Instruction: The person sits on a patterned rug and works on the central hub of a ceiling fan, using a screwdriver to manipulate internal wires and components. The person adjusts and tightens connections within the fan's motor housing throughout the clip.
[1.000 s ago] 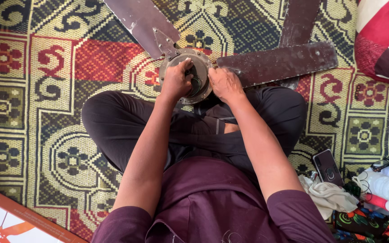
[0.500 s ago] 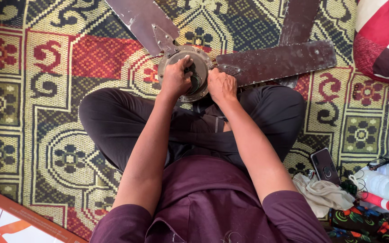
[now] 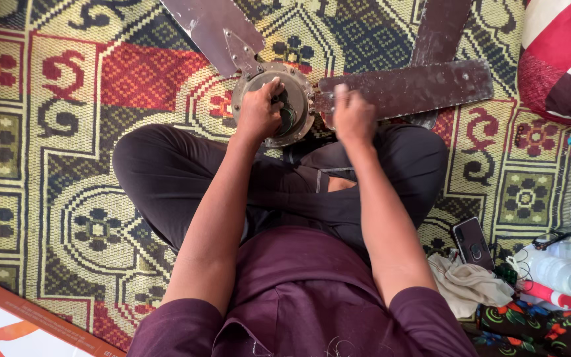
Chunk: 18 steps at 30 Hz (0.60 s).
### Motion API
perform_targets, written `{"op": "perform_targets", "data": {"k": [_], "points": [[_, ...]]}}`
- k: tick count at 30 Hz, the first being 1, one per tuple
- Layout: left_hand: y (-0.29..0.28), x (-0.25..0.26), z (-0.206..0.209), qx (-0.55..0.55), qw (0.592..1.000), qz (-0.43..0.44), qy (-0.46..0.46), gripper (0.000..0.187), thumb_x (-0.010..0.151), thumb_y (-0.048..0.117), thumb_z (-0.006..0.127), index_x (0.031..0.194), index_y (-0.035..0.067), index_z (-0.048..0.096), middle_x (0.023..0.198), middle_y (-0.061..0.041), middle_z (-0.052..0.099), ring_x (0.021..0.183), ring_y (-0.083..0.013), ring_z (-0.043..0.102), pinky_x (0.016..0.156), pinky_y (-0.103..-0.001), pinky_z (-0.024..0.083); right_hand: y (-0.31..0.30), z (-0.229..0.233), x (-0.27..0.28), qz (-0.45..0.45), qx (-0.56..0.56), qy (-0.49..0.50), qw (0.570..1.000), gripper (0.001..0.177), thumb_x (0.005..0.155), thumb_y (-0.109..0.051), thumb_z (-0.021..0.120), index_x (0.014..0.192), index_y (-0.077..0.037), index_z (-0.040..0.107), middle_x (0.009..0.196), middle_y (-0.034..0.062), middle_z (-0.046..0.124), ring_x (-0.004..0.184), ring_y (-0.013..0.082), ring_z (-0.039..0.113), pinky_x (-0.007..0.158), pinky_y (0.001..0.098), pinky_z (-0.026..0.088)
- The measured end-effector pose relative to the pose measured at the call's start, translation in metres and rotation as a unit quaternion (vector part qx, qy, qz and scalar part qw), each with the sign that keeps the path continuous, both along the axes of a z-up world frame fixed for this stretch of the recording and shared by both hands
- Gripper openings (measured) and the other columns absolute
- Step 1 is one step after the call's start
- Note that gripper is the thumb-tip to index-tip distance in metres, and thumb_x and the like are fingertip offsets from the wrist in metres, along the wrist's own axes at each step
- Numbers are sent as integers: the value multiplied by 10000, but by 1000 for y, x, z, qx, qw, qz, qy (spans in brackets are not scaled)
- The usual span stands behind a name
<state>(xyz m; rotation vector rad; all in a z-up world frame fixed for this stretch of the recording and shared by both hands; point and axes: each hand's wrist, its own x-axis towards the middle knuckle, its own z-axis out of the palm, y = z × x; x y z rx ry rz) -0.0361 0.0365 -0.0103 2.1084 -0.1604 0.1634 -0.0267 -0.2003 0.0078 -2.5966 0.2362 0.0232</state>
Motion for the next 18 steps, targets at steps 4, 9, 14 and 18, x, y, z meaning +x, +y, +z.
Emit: {"op": "perform_targets", "data": {"k": [4,9,14,18], "points": [[1,2,8,12,1000,6,11,511,801,-39,726,1301,-37,619,1182,-168,748,1090,-351,707,940,-414,558,-42,-37,6,-165,303,-43,938,152,1037,-266,572,990,-126,609,781,49,676,681,203,622,661,384,520],[-9,6,30,88,994,11,59,601,806,-63,635,1401,0,574,1171,-219,718,957,-390,710,908,-429,561,-66,-68,-6,-301,699,-8,649,151,933,11,680,929,-110,589,868,37,613,800,179,612,815,348,545],[-42,-2,33,51,986,1,-159,315,814,-30,652,1125,-2,618,1070,-177,686,1103,-389,580,969,-461,498,-42,-40,-46,-260,717,83,642,87,902,4,679,927,-7,597,919,123,642,839,242,663,845,367,581],[-57,4,22,96,983,-64,-146,145,792,-26,633,922,37,644,981,-146,638,1023,-364,558,921,-459,502,-18,0,-56,-239,694,156,661,149,905,-53,654,996,48,592,919,131,663,803,250,689,762,364,607]]}}
